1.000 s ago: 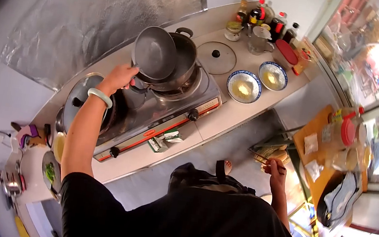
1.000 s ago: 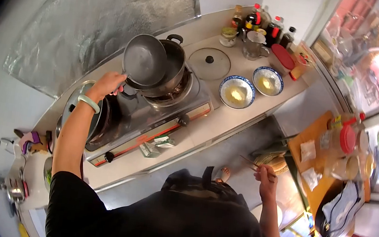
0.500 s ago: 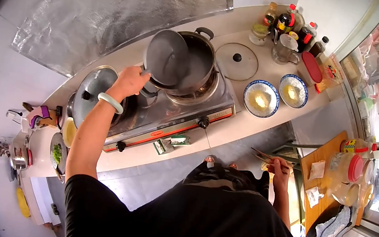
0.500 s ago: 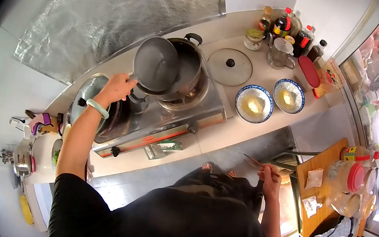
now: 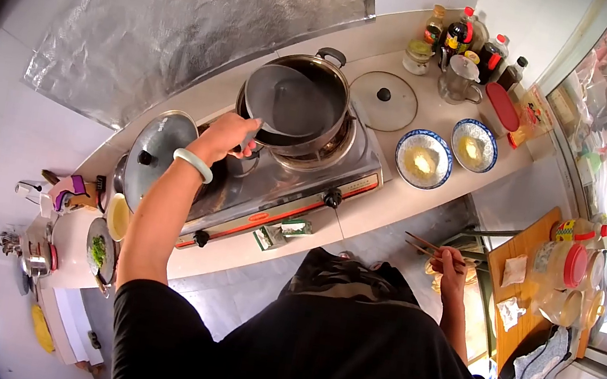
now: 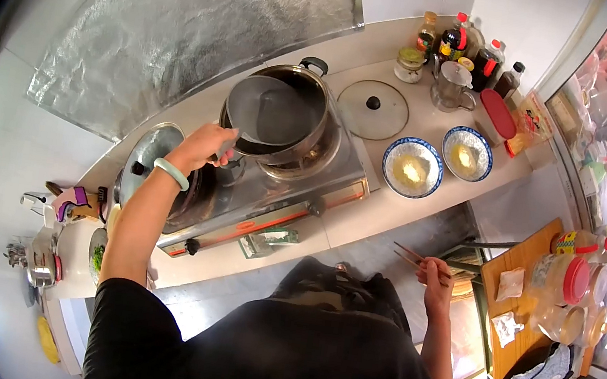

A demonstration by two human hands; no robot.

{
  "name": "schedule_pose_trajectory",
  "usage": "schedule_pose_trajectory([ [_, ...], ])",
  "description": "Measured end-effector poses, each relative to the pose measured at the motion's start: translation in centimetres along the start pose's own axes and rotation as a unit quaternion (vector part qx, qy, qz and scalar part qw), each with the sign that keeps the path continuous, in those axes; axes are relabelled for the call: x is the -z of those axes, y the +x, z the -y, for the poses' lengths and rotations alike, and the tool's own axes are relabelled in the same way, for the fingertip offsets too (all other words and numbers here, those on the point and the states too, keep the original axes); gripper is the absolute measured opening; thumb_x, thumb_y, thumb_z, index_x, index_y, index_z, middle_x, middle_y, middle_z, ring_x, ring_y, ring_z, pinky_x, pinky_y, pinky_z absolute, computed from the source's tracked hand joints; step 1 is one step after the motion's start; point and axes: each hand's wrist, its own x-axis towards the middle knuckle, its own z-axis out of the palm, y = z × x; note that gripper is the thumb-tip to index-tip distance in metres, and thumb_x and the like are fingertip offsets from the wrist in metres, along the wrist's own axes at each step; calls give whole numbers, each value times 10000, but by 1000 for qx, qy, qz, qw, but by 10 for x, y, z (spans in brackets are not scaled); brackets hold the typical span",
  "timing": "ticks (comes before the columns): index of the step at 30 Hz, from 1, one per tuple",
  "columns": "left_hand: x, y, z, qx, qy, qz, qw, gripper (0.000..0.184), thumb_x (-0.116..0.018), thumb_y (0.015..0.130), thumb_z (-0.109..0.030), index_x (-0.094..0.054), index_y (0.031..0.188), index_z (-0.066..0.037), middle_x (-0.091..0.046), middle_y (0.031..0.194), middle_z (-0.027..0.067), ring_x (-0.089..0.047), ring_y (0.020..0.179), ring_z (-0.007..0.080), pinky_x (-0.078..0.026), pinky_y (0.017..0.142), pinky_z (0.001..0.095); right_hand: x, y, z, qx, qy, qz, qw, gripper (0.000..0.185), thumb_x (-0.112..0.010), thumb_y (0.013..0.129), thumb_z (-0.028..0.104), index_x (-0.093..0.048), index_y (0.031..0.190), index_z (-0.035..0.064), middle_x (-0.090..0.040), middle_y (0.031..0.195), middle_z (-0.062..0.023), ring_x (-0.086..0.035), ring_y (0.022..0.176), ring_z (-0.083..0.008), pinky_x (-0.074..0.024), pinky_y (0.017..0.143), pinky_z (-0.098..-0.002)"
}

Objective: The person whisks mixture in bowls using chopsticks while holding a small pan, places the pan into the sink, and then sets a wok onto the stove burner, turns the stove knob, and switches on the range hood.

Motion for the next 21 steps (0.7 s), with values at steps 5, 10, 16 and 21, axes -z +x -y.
schedule_pose_trajectory([
  [5,-6,-1,10,32,-123,29,992,280,-561,893,-303,-573,809,-37,-554,723,41,-491,577,119,-402,578,282,9,-3,-3,11,6,-3,1000,204,-509,948,203,-600,1000,28,-611,861,-48,-593,719,-129,-480,647,-243],
  [10,-11,-14,15,18,-161,44,986,237,-608,869,-295,-577,801,-71,-547,714,20,-476,574,107,-384,594,291,13,-1,2,16,3,-13,1000,204,-510,948,205,-595,1009,30,-609,868,-45,-585,720,-123,-472,648,-244],
  [16,-17,-34,22,-26,-233,52,971,169,-642,823,-195,-539,799,-63,-521,703,21,-476,552,107,-371,531,282,13,5,9,24,0,-21,999,210,-510,949,209,-587,1021,27,-611,874,-43,-588,717,-128,-477,647,-250],
  [21,-22,-47,28,-58,-324,78,941,191,-625,824,-135,-549,944,-7,-541,735,47,-486,523,105,-362,445,225,11,7,21,41,29,-55,997,224,-517,949,216,-597,1045,30,-626,886,-62,-621,759,-151,-505,678,-262],
])
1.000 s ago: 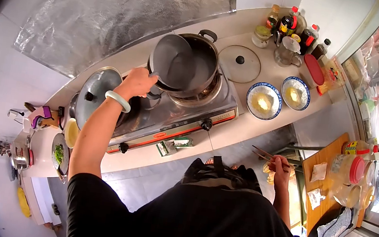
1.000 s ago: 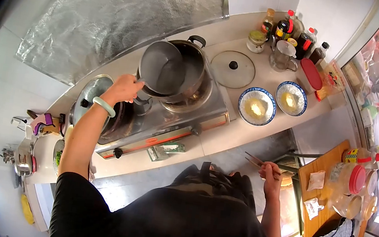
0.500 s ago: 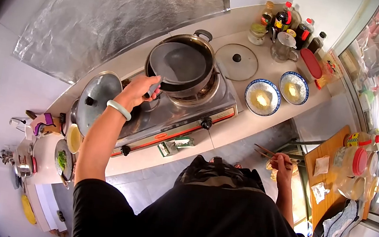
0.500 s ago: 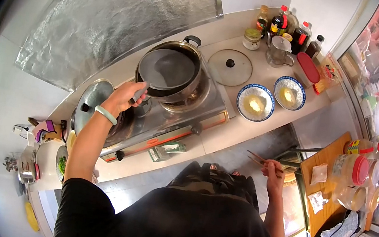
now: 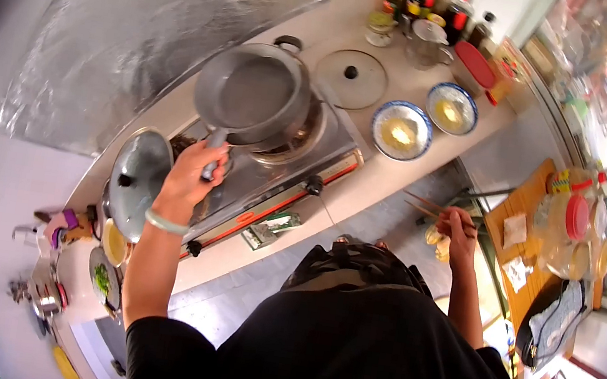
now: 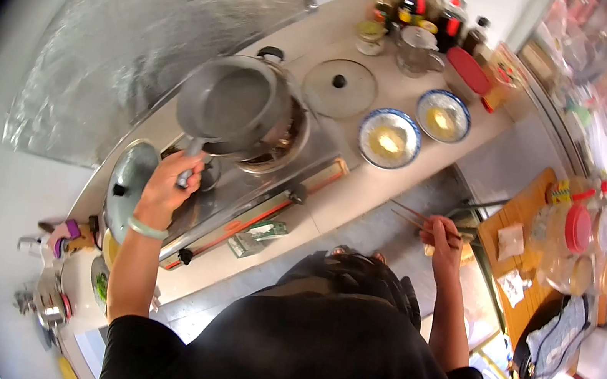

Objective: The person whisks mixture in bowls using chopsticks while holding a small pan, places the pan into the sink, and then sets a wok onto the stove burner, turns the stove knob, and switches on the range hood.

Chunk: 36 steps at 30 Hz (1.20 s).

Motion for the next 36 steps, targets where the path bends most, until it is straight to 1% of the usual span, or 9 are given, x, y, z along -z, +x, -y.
schedule_pose_trajectory([
  [3,-14,-9,-6,-19,5,4,1000,232,-610,828,-119,-548,1009,12,-549,764,56,-481,538,96,-362,452,206,1,9,6,16,27,-36,999,204,-530,941,193,-584,1046,27,-651,904,-101,-627,730,-174,-515,664,-284],
  [7,-44,-17,-14,-24,32,-1,999,251,-580,830,-95,-526,1046,22,-543,774,61,-464,532,90,-355,451,204,7,28,27,74,61,-93,991,209,-474,964,200,-548,1038,19,-650,918,-136,-645,717,-204,-529,658,-305],
  [9,-59,-19,-14,-25,40,5,999,265,-573,829,-105,-513,1056,18,-525,754,51,-450,508,91,-339,437,198,11,43,44,103,98,-120,983,209,-492,957,209,-560,1007,18,-634,871,-94,-633,717,-168,-512,648,-277],
  [12,-86,-22,-14,-29,48,13,998,305,-572,822,-127,-491,1078,18,-515,744,46,-435,479,94,-326,421,194,27,83,54,139,115,-139,974,201,-508,949,189,-565,996,3,-636,869,-89,-629,713,-157,-508,656,-257],
  [15,-115,-18,-9,-18,31,25,999,316,-575,814,-126,-486,1080,19,-512,742,43,-435,477,95,-332,421,198,42,122,56,144,72,-133,978,175,-535,935,167,-581,978,4,-637,873,-83,-622,705,-140,-504,647,-242],
  [21,-190,1,10,14,37,18,999,370,-564,792,-111,-461,1112,44,-497,732,42,-430,467,95,-350,427,202,76,191,44,81,90,-123,985,189,-562,922,195,-603,961,14,-643,847,-60,-606,676,-115,-500,626,-228],
  [23,-213,13,17,35,36,32,998,349,-570,795,-100,-475,1104,32,-485,718,38,-419,471,96,-312,439,192,87,213,38,59,81,-115,988,204,-562,920,210,-606,963,15,-643,842,-57,-605,679,-114,-501,627,-230],
  [31,-282,79,66,67,35,47,996,279,-574,813,-70,-478,1061,17,-513,726,55,-464,472,107,-359,416,217,96,277,22,2,116,-56,992,254,-532,930,235,-612,993,2,-642,850,-68,-617,750,-140,-525,671,-255],
  [36,-309,107,79,47,71,54,995,304,-569,813,-70,-471,1081,37,-515,743,55,-472,533,109,-383,486,221,103,301,24,1,126,-51,991,253,-514,938,226,-613,986,-2,-641,853,-79,-623,753,-159,-534,695,-281],
])
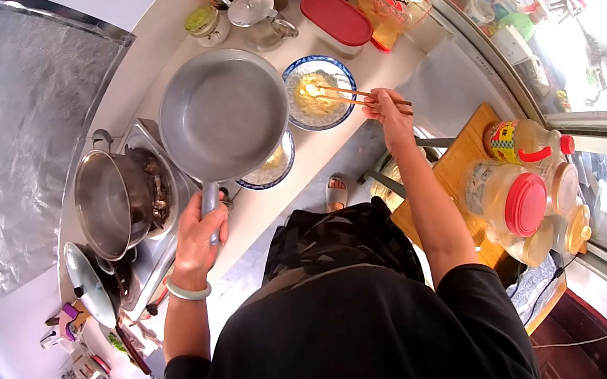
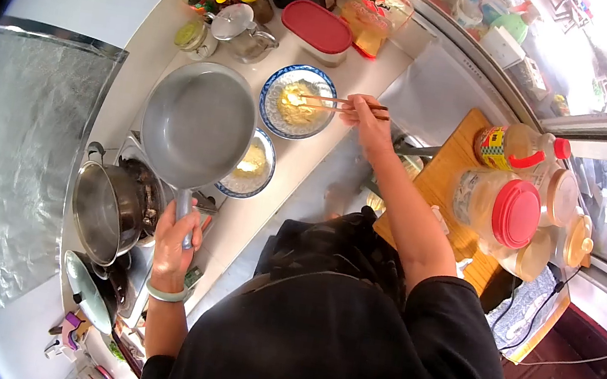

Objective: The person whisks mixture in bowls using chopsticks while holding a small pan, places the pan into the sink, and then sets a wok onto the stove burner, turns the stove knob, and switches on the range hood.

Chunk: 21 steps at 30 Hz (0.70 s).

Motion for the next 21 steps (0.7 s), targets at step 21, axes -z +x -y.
schedule_pose_trajectory([
  [21,-17,67,26,29,81,36,996,276,-561,825,-67,-461,1073,5,-503,757,18,-457,555,74,-356,501,198,7,-13,-11,-60,4,18,998,278,-486,954,255,-597,1046,18,-661,919,-107,-628,766,-168,-513,711,-283],
])
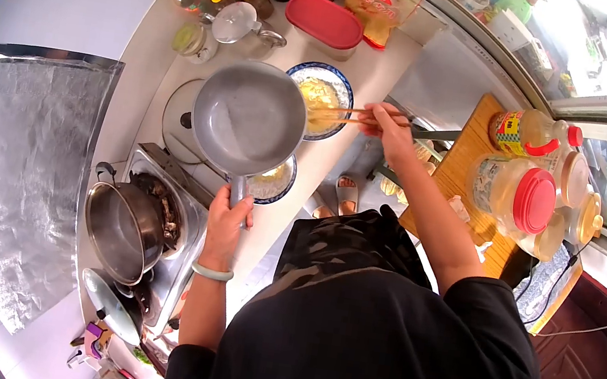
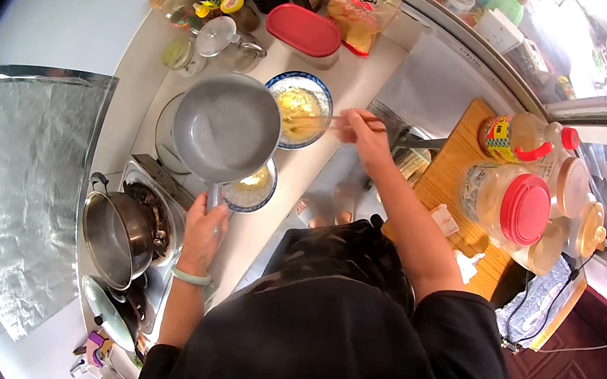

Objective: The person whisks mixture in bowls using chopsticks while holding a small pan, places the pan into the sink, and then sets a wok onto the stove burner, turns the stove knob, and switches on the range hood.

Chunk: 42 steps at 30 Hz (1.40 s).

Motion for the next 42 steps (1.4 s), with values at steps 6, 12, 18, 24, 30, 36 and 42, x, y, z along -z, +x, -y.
schedule_pose_trajectory([
  [6,-3,9,1,1,-6,0,1000,255,-555,826,-64,-474,1059,0,-505,757,22,-456,557,76,-352,498,193,15,10,21,17,22,-64,998,277,-478,954,245,-599,1018,4,-657,899,-108,-624,747,-176,-518,691,-294],
  [12,-3,11,6,-5,0,-4,1000,245,-558,827,-76,-478,1045,2,-504,747,24,-464,559,83,-367,502,204,-13,16,6,-15,20,-12,1000,265,-495,943,245,-600,1001,9,-655,881,-99,-623,730,-171,-515,672,-286],
  [18,-1,7,9,-9,12,-19,1000,236,-573,828,-92,-481,1017,15,-499,707,27,-478,539,99,-402,511,229,16,24,29,26,19,-78,996,262,-500,939,250,-604,991,16,-656,828,-86,-624,704,-164,-517,650,-289],
  [24,-3,6,9,-8,24,-23,999,220,-576,832,-93,-483,1001,13,-501,691,26,-483,537,96,-403,505,229,-14,15,12,3,2,-15,1000,253,-506,938,249,-610,973,20,-659,832,-85,-631,693,-161,-518,639,-278],
  [30,-3,4,12,-9,49,-19,999,207,-575,834,-107,-484,977,11,-505,691,25,-486,541,93,-404,509,227,2,40,33,49,-12,-43,998,250,-499,941,248,-618,955,28,-654,808,-65,-629,683,-141,-513,620,-258],
  [36,-9,7,11,-18,44,-16,999,213,-571,833,-116,-485,977,15,-503,691,21,-483,546,90,-402,513,226,-23,14,28,-18,-11,3,1000,251,-494,944,243,-617,948,25,-656,835,-77,-628,677,-139,-517,616,-263],
  [42,-9,8,11,-22,50,-16,998,230,-566,838,-114,-489,1007,23,-513,705,27,-485,555,91,-402,515,231,2,48,40,56,-14,-42,997,240,-510,923,234,-602,888,15,-644,775,-75,-614,615,-131,-511,560,-258],
])
